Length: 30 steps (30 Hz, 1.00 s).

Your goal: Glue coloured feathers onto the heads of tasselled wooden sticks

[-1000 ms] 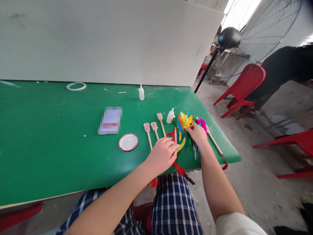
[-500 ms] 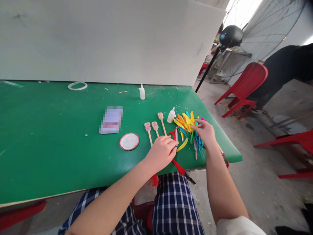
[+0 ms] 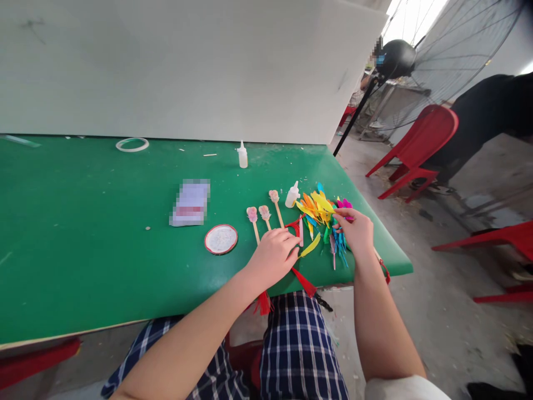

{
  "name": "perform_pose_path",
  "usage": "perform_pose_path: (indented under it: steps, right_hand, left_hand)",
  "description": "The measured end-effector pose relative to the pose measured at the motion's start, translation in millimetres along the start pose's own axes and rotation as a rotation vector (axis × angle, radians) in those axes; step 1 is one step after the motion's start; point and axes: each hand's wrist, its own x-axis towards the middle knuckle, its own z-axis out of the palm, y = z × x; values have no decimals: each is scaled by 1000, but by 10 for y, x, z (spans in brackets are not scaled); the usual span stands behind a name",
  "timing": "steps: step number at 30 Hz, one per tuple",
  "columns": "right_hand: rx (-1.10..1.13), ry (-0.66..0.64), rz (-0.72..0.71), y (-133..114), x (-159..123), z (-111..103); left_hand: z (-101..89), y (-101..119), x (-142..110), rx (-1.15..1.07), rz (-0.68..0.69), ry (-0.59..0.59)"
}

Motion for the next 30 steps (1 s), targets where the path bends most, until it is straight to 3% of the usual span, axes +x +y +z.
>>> perform_pose_path:
  steps: [5, 12, 16, 18, 22, 25, 27, 30]
  right_hand:
    - [66, 125, -13, -20, -92, -2]
    - [-7, 237, -155, 59, -131, 27]
    - [-186, 273, -350, 84, -236, 78]
    - [-242, 275, -514, 67, -373, 114]
    - [-264, 259, -807, -10, -738, 222]
    - [-215, 217, -974, -67, -929, 310]
    - [-156, 233, -998, -79, -964, 347]
    - [-98, 330, -878, -48, -906, 352]
  left_hand:
    - [-9, 9, 18, -68, -48, -4]
    - [-62, 16, 28, -189, -138, 26]
    - [-60, 17, 25, -252, -168, 19]
    - [-54, 26, 37, -414, -241, -8]
    - [-30, 32, 89, -1019, -524, -64]
    - [-24, -19, 116, -1267, -656, 33]
    - [-53, -75, 118, -1304, -699, 136]
    - [-162, -148, 111, -1274, -727, 197]
